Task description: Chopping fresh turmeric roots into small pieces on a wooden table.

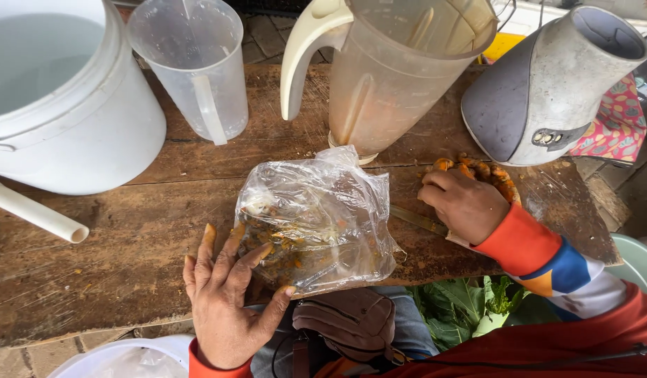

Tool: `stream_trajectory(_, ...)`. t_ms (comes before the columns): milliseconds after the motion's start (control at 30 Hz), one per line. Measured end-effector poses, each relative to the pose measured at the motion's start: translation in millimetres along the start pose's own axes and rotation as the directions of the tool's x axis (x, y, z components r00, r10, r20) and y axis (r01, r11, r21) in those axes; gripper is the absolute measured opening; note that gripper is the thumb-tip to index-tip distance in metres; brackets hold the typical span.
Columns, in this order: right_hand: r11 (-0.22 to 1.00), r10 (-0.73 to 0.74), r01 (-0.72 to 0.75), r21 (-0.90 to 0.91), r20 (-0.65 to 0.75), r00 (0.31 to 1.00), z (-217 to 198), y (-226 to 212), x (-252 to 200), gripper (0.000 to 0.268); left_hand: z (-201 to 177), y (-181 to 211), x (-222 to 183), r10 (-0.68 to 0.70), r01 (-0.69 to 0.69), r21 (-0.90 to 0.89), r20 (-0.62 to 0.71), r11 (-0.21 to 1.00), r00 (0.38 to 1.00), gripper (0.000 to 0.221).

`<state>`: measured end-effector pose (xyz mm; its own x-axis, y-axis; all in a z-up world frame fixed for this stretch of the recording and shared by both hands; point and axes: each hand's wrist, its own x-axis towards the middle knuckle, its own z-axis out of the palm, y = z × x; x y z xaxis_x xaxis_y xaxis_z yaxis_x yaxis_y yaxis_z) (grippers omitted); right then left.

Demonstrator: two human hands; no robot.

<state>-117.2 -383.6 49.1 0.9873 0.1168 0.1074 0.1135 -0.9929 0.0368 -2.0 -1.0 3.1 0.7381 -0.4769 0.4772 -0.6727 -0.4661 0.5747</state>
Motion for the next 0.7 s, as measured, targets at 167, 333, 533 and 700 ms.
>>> stream_trajectory(167, 0.996, -0.034, 0.047, 0.077, -0.156, 0.987, -5, 2, -2, 0.034, -3, 4, 3, 0.038, -0.040, 0.048, 0.037, 0.998, 0.999, 0.061)
stream_trajectory(333, 0.968, 0.048, 0.022, 0.251, -0.269, 0.962, -41, -57, 15, 0.030, -2, 4, 4, 0.061, -0.064, 0.040, 0.062, 0.997, 0.996, 0.067)
stream_trajectory(533, 0.935, -0.215, 0.262, 0.239, -0.208, 0.954, 3, -115, 59, 0.035, 2, 1, 2, 0.059, -0.068, 0.086, 0.096, 0.994, 0.994, 0.069)
stream_trajectory(700, 0.947, -0.234, 0.271, 0.170, -0.207, 0.950, 3, -114, 55, 0.048, 6, -9, 1, 0.044, -0.060, 0.126, 0.129, 0.990, 0.991, 0.070)
